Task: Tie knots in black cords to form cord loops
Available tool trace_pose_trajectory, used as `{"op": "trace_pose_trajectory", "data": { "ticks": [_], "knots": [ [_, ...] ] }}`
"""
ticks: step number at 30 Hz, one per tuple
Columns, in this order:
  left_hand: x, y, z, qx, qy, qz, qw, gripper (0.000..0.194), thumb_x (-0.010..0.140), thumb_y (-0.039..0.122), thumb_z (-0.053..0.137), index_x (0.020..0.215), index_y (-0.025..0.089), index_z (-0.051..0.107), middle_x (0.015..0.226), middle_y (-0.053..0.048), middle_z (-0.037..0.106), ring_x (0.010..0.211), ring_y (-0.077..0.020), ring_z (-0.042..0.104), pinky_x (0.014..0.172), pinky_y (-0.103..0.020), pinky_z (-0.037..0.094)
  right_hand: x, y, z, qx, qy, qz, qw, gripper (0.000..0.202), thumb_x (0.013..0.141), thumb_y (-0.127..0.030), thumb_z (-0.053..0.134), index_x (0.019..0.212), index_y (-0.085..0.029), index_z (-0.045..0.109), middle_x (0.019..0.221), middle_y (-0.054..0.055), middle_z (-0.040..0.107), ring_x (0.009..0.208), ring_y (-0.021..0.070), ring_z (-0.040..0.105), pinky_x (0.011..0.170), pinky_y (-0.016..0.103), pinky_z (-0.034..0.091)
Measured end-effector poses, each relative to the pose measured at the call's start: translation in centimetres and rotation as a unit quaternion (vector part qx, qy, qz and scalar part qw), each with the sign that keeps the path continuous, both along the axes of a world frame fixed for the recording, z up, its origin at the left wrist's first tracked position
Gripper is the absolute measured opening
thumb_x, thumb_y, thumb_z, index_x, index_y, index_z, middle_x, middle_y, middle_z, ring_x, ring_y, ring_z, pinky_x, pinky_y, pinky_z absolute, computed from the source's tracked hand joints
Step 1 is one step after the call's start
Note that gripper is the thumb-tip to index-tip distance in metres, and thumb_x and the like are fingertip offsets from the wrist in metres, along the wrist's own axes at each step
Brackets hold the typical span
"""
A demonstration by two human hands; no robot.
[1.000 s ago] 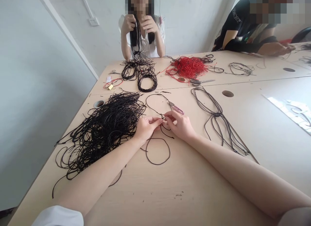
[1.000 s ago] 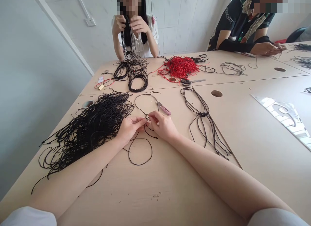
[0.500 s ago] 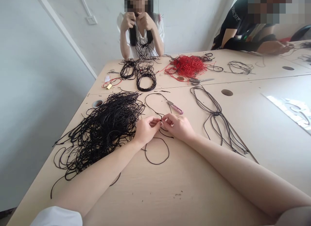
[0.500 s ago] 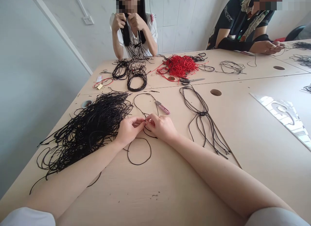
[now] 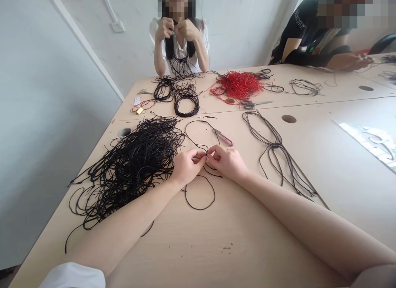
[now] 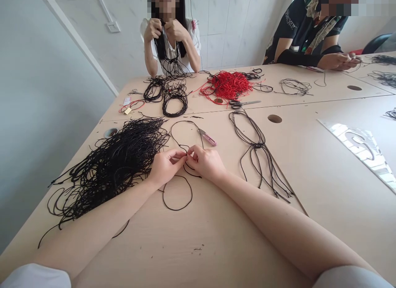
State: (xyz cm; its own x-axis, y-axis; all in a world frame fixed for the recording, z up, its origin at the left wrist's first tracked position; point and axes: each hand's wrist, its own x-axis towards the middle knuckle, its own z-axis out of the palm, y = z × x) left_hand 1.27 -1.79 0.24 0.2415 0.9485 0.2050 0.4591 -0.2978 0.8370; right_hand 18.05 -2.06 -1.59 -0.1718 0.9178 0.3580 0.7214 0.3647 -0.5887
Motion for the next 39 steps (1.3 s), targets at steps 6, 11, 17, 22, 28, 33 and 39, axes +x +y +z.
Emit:
{"op": "trace_pose_trajectory", "data": {
  "ticks": [6,11,17,22,28,33,39],
  "knots": [
    [0.1,0.5,-0.5,-0.093,-0.101,0.001,0.991,0.019,0.075,0.031,0.067,0.084,0.014,0.07,0.08,-0.007,0.074,0.074,-0.0175,0.069,0.069,-0.026,0.055,-0.1,0.1,0.0,0.013,0.051,0.007,0.999,0.007,0.077,-0.024,0.058,0.083,-0.02,0.06,0.054,-0.005,0.06,0.047,0.0092,0.054,0.052,0.02,0.038],
    [0.3,0.7,-0.6,-0.154,-0.174,0.0,0.973,0.02,0.076,0.032,0.067,0.082,0.013,0.069,0.079,-0.008,0.074,0.073,-0.0171,0.069,0.064,-0.024,0.053,-0.1,0.1,0.0,0.01,0.106,0.016,0.994,0.005,0.075,-0.022,0.058,0.08,-0.02,0.059,0.051,-0.006,0.057,0.045,0.008,0.052,0.052,0.019,0.04],
    [0.1,0.7,-0.8,-0.118,-0.164,0.007,0.979,0.024,0.076,0.035,0.067,0.085,0.013,0.068,0.078,-0.008,0.073,0.069,-0.0161,0.067,0.06,-0.023,0.051,-0.1,0.0,0.0,0.0,0.124,0.013,0.992,0.006,0.075,-0.02,0.058,0.081,-0.021,0.059,0.049,-0.007,0.058,0.044,0.0083,0.052,0.052,0.019,0.041],
    [-0.1,0.6,-0.9,-0.099,-0.148,0.005,0.984,0.026,0.08,0.037,0.063,0.09,0.013,0.067,0.082,-0.009,0.073,0.069,-0.0159,0.068,0.061,-0.024,0.052,-0.2,0.0,0.1,-0.011,0.123,0.006,0.992,0.008,0.078,-0.022,0.058,0.084,-0.021,0.063,0.048,-0.006,0.06,0.044,0.0089,0.053,0.054,0.02,0.042],
    [-0.1,0.4,-0.4,-0.034,-0.08,0.007,0.996,0.02,0.077,0.032,0.067,0.087,0.015,0.068,0.079,-0.007,0.073,0.071,-0.0162,0.068,0.064,-0.024,0.053,-0.1,0.0,0.2,-0.023,0.101,0.007,0.995,0.01,0.079,-0.022,0.056,0.086,-0.021,0.063,0.053,-0.005,0.063,0.048,0.0099,0.056,0.057,0.021,0.043],
    [-0.4,0.3,0.1,0.035,0.004,0.0,0.999,0.015,0.078,0.029,0.064,0.086,0.018,0.068,0.078,-0.004,0.072,0.068,-0.0147,0.066,0.063,-0.024,0.052,-0.1,-0.1,0.1,-0.018,0.078,0.004,0.997,0.011,0.081,-0.026,0.055,0.087,-0.022,0.062,0.061,-0.003,0.067,0.054,0.0112,0.059,0.06,0.023,0.044],
    [-0.5,0.2,0.2,0.086,0.065,-0.032,0.994,0.008,0.079,0.023,0.06,0.084,0.019,0.065,0.075,-0.001,0.069,0.065,-0.0126,0.063,0.062,-0.022,0.05,-0.1,-0.1,0.3,-0.047,0.081,0.018,0.995,0.009,0.074,-0.024,0.058,0.083,-0.021,0.06,0.061,-0.003,0.065,0.053,0.0108,0.056,0.057,0.023,0.044]
  ]
}}
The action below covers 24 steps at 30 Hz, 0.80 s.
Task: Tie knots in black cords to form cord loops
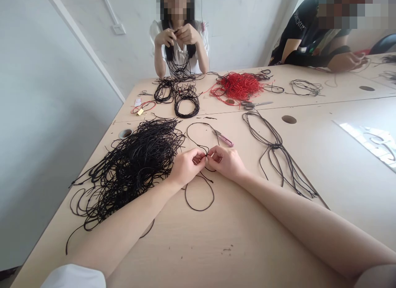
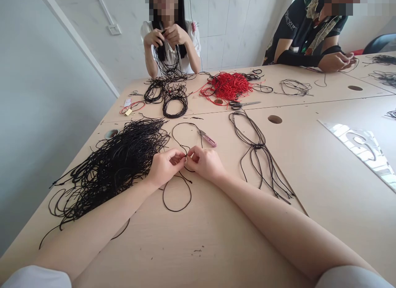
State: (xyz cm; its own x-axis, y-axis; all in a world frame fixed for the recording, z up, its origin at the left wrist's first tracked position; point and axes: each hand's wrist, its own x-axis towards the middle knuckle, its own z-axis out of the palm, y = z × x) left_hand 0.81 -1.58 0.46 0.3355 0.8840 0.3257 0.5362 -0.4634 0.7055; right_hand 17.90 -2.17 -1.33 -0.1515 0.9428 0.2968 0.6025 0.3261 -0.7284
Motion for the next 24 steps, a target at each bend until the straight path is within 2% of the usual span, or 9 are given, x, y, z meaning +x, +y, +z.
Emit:
{"op": "trace_pose_trajectory", "data": {
  "ticks": [6,10,13,19,24],
  "knots": [
    [0.19,-0.32,0.2,0.051,0.036,0.017,0.998,0.007,0.079,0.021,0.058,0.083,0.02,0.064,0.075,-0.001,0.067,0.065,-0.0128,0.06,0.064,-0.024,0.047,0.1,-0.14,0.68,-0.039,0.088,0.055,0.994,0.003,0.075,-0.022,0.055,0.077,-0.02,0.054,0.056,-0.004,0.058,0.049,0.0089,0.051,0.05,0.02,0.041],
    [0.24,-0.11,-0.05,-0.001,-0.035,0.036,0.999,0.01,0.081,0.026,0.059,0.085,0.018,0.064,0.076,-0.002,0.068,0.065,-0.0129,0.062,0.062,-0.023,0.049,0.17,-0.22,0.8,-0.015,0.124,0.064,0.99,0.005,0.081,-0.025,0.051,0.081,-0.02,0.052,0.063,-0.002,0.057,0.051,0.0089,0.052,0.049,0.02,0.042],
    [0.2,0.08,-0.2,-0.038,-0.067,0.044,0.996,0.014,0.08,0.029,0.061,0.087,0.018,0.065,0.078,-0.003,0.07,0.069,-0.0144,0.065,0.063,-0.023,0.051,0.1,-0.16,0.66,0.0,0.109,0.059,0.992,0.009,0.082,-0.027,0.052,0.087,-0.02,0.053,0.066,-0.001,0.058,0.053,0.0098,0.052,0.05,0.021,0.042],
    [0.23,-0.02,-0.02,-0.053,-0.047,0.002,0.997,0.015,0.082,0.03,0.059,0.088,0.019,0.067,0.079,-0.003,0.071,0.07,-0.0148,0.066,0.065,-0.024,0.052,-0.05,-0.13,0.36,0.038,0.055,0.029,0.997,0.004,0.079,-0.022,0.052,0.078,-0.02,0.055,0.066,-0.001,0.062,0.054,0.0097,0.053,0.053,0.022,0.042],
    [0.19,0.25,-0.34,-0.074,-0.075,0.003,0.994,0.017,0.081,0.031,0.06,0.09,0.018,0.067,0.083,-0.005,0.072,0.075,-0.017,0.068,0.07,-0.027,0.054,-0.06,-0.08,0.19,0.035,0.037,0.016,0.999,0.008,0.077,-0.023,0.055,0.084,-0.019,0.056,0.07,0.0,0.065,0.053,0.0098,0.055,0.053,0.022,0.043]
  ]
}}
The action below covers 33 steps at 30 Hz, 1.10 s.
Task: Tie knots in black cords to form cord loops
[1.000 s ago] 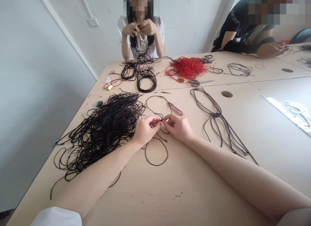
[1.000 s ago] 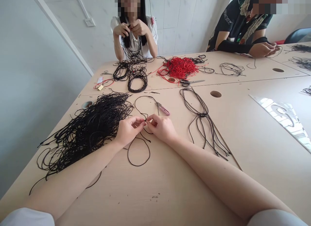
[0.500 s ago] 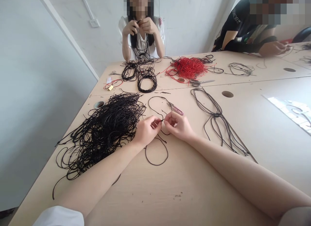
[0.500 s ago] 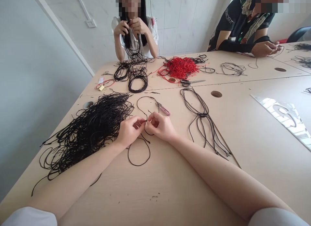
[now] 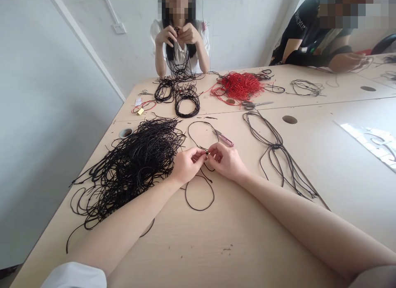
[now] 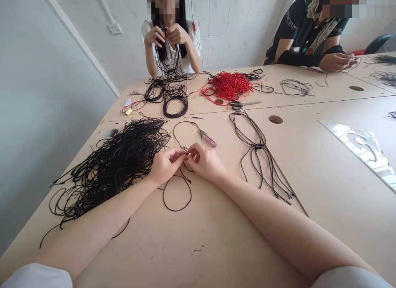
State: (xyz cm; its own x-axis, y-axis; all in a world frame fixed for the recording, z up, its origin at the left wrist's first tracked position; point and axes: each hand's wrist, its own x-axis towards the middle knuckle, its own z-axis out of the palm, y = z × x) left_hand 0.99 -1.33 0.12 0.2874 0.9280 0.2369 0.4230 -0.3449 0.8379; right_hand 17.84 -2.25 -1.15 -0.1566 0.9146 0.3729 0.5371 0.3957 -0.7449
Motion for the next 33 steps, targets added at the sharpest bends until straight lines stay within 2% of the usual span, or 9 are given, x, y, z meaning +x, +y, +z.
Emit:
{"op": "trace_pose_trajectory", "data": {
  "ticks": [9,14,16,20,22,24,28,33],
  "knots": [
    [0.0,-0.1,0.1,-0.004,0.038,-0.002,0.999,0.012,0.078,0.028,0.063,0.083,0.018,0.068,0.074,-0.003,0.071,0.064,-0.0142,0.065,0.063,-0.025,0.054,0.1,0.1,-0.5,0.023,-0.028,0.002,0.999,0.007,0.076,-0.019,0.054,0.073,-0.019,0.06,0.06,-0.002,0.062,0.053,0.0098,0.054,0.055,0.021,0.043],
    [0.1,-0.1,0.1,-0.014,0.029,0.007,0.999,0.014,0.077,0.028,0.063,0.084,0.017,0.068,0.073,-0.003,0.071,0.065,-0.0148,0.065,0.062,-0.025,0.053,0.1,-0.1,-0.2,0.032,-0.001,-0.011,0.999,0.003,0.073,-0.02,0.055,0.071,-0.019,0.057,0.06,-0.002,0.058,0.052,0.0093,0.049,0.053,0.022,0.041],
    [0.1,-0.1,0.0,-0.019,0.02,0.007,1.0,0.015,0.077,0.029,0.063,0.085,0.017,0.068,0.074,-0.003,0.071,0.065,-0.0149,0.065,0.062,-0.026,0.053,0.3,-0.2,0.1,0.016,0.024,0.009,1.0,0.004,0.073,-0.02,0.055,0.069,-0.019,0.054,0.059,-0.003,0.055,0.052,0.0092,0.047,0.051,0.021,0.039],
    [-0.1,0.3,-0.3,-0.058,-0.046,0.006,0.997,0.017,0.078,0.032,0.063,0.083,0.016,0.066,0.076,-0.005,0.072,0.066,-0.0156,0.066,0.065,-0.027,0.054,0.7,-0.2,0.7,-0.061,0.084,0.073,0.992,0.015,0.083,-0.025,0.045,0.072,-0.018,0.053,0.06,-0.002,0.052,0.05,0.009,0.045,0.047,0.021,0.036],
    [-0.3,0.6,-0.5,-0.089,-0.091,0.005,0.992,0.02,0.078,0.034,0.063,0.083,0.014,0.065,0.077,-0.007,0.072,0.066,-0.016,0.067,0.066,-0.028,0.054,0.6,-0.2,0.7,-0.057,0.086,0.062,0.993,0.016,0.085,-0.027,0.045,0.076,-0.018,0.055,0.061,-0.002,0.053,0.05,0.0088,0.045,0.047,0.021,0.036],
    [-0.4,0.9,-0.5,-0.109,-0.112,0.005,0.988,0.023,0.078,0.035,0.064,0.083,0.013,0.065,0.078,-0.008,0.073,0.066,-0.016,0.066,0.065,-0.027,0.054,0.4,-0.1,0.5,-0.021,0.065,0.029,0.997,0.011,0.083,-0.026,0.049,0.081,-0.018,0.057,0.061,-0.002,0.055,0.05,0.0088,0.046,0.048,0.021,0.037],
    [-0.4,0.9,-0.6,-0.115,-0.115,0.0,0.987,0.024,0.077,0.036,0.067,0.084,0.013,0.066,0.077,-0.008,0.073,0.067,-0.0161,0.067,0.063,-0.026,0.054,-0.1,0.0,-0.1,0.026,-0.003,-0.003,1.0,0.009,0.081,-0.023,0.054,0.086,-0.02,0.06,0.058,-0.003,0.058,0.05,0.0094,0.051,0.053,0.021,0.041],
    [-0.3,0.8,-0.8,-0.103,-0.099,-0.004,0.99,0.025,0.076,0.037,0.067,0.086,0.013,0.068,0.079,-0.008,0.073,0.069,-0.0175,0.068,0.065,-0.027,0.055,-0.1,0.0,-0.5,0.029,-0.059,-0.033,0.997,0.01,0.081,-0.024,0.055,0.087,-0.022,0.062,0.059,-0.003,0.062,0.053,0.0103,0.056,0.056,0.022,0.041]
  ]
}}
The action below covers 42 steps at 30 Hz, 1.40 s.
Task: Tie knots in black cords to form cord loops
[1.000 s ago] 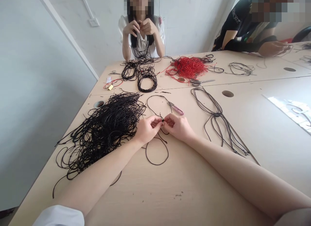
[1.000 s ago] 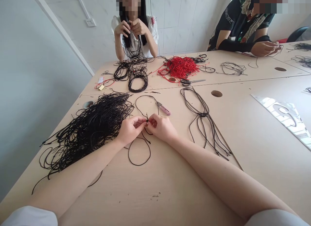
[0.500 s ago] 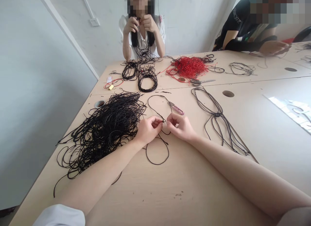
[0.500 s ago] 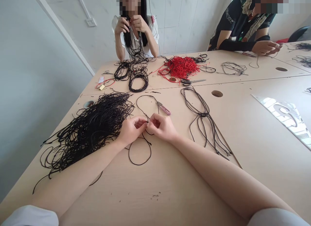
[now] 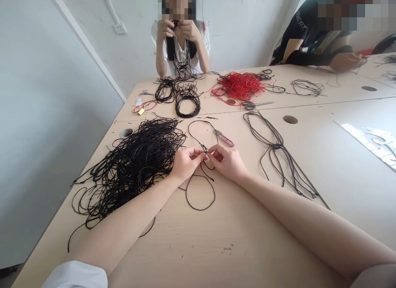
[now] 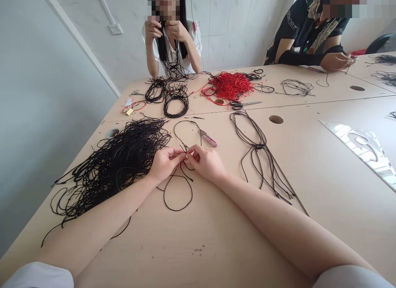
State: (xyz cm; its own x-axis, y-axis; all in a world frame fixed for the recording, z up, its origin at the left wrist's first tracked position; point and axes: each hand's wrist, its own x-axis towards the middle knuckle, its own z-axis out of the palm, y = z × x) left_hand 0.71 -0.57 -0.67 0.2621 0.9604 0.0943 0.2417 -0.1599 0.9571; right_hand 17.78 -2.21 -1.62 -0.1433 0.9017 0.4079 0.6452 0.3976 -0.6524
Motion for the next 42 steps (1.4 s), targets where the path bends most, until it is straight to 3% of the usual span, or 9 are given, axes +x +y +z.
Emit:
{"op": "trace_pose_trajectory", "data": {
  "ticks": [4,10,14,17,23,27,30,35,42],
  "knots": [
    [0.0,-0.1,-0.1,0.041,0.025,-0.001,0.999,0.021,0.079,0.034,0.065,0.087,0.014,0.068,0.079,-0.006,0.073,0.07,-0.0174,0.068,0.069,-0.028,0.056,0.1,0.1,-0.1,-0.009,-0.029,-0.016,0.999,0.011,0.081,-0.026,0.055,0.087,-0.023,0.063,0.062,-0.003,0.065,0.056,0.0118,0.059,0.058,0.022,0.042],
    [-0.2,-0.6,0.6,0.136,0.142,-0.006,0.981,0.015,0.083,0.029,0.06,0.088,0.019,0.069,0.083,-0.003,0.074,0.074,-0.0161,0.068,0.07,-0.026,0.054,0.0,-0.2,-0.3,-0.015,-0.06,-0.03,0.998,0.012,0.081,-0.028,0.055,0.088,-0.023,0.063,0.066,-0.003,0.069,0.058,0.0129,0.062,0.06,0.023,0.044],
    [-0.2,-0.8,0.8,0.144,0.144,-0.011,0.979,0.015,0.084,0.029,0.058,0.088,0.019,0.069,0.081,-0.001,0.074,0.072,-0.0155,0.068,0.068,-0.025,0.053,0.0,-0.3,-0.3,-0.004,-0.069,-0.03,0.997,0.012,0.081,-0.027,0.054,0.089,-0.023,0.063,0.065,-0.002,0.069,0.056,0.0125,0.061,0.058,0.023,0.042],
    [-0.2,-0.8,0.8,0.132,0.144,-0.021,0.98,0.015,0.085,0.028,0.057,0.087,0.019,0.068,0.08,-0.002,0.073,0.07,-0.0155,0.068,0.067,-0.024,0.053,0.1,0.0,-0.3,-0.03,-0.037,-0.008,0.999,0.01,0.079,-0.026,0.056,0.085,-0.022,0.062,0.057,-0.004,0.063,0.05,0.0105,0.056,0.054,0.021,0.04],
    [0.1,-1.0,0.8,0.186,0.175,0.011,0.967,0.012,0.082,0.025,0.059,0.087,0.019,0.068,0.082,-0.003,0.073,0.072,-0.016,0.068,0.069,-0.025,0.052,0.4,0.3,0.7,-0.111,0.064,0.048,0.991,0.008,0.075,-0.027,0.057,0.077,-0.019,0.057,0.05,-0.006,0.056,0.044,0.0083,0.048,0.048,0.02,0.036],
    [0.1,-0.6,0.7,0.098,0.104,0.009,0.99,0.012,0.079,0.026,0.063,0.083,0.017,0.068,0.077,-0.004,0.073,0.07,-0.0168,0.068,0.068,-0.026,0.054,0.4,0.1,1.1,-0.136,0.103,0.079,0.982,0.006,0.075,-0.024,0.056,0.079,-0.019,0.054,0.05,-0.006,0.053,0.044,0.0081,0.048,0.045,0.019,0.035],
    [0.1,-0.1,0.5,0.034,0.037,0.013,0.999,0.014,0.077,0.028,0.065,0.081,0.015,0.068,0.076,-0.005,0.072,0.069,-0.0172,0.068,0.068,-0.027,0.054,0.2,0.0,0.9,-0.092,0.106,0.079,0.987,0.004,0.077,-0.022,0.055,0.079,-0.02,0.052,0.052,-0.006,0.052,0.045,0.0076,0.047,0.046,0.019,0.035],
    [0.0,0.0,0.4,0.017,0.014,0.022,1.0,0.015,0.076,0.029,0.066,0.079,0.014,0.067,0.073,-0.005,0.071,0.067,-0.0168,0.067,0.067,-0.027,0.054,0.0,-0.1,0.4,-0.019,0.066,0.048,0.996,0.006,0.079,-0.02,0.053,0.085,-0.02,0.054,0.055,-0.006,0.054,0.048,0.0078,0.049,0.051,0.02,0.038],
    [0.1,-0.3,0.3,0.019,0.047,0.014,0.999,0.016,0.073,0.029,0.068,0.079,0.015,0.068,0.075,-0.006,0.071,0.068,-0.0173,0.067,0.065,-0.027,0.054,0.0,0.1,0.1,-0.03,0.022,0.029,0.999,0.004,0.076,-0.021,0.056,0.08,-0.02,0.054,0.056,-0.005,0.057,0.05,0.0089,0.05,0.052,0.022,0.038]
  ]
}}
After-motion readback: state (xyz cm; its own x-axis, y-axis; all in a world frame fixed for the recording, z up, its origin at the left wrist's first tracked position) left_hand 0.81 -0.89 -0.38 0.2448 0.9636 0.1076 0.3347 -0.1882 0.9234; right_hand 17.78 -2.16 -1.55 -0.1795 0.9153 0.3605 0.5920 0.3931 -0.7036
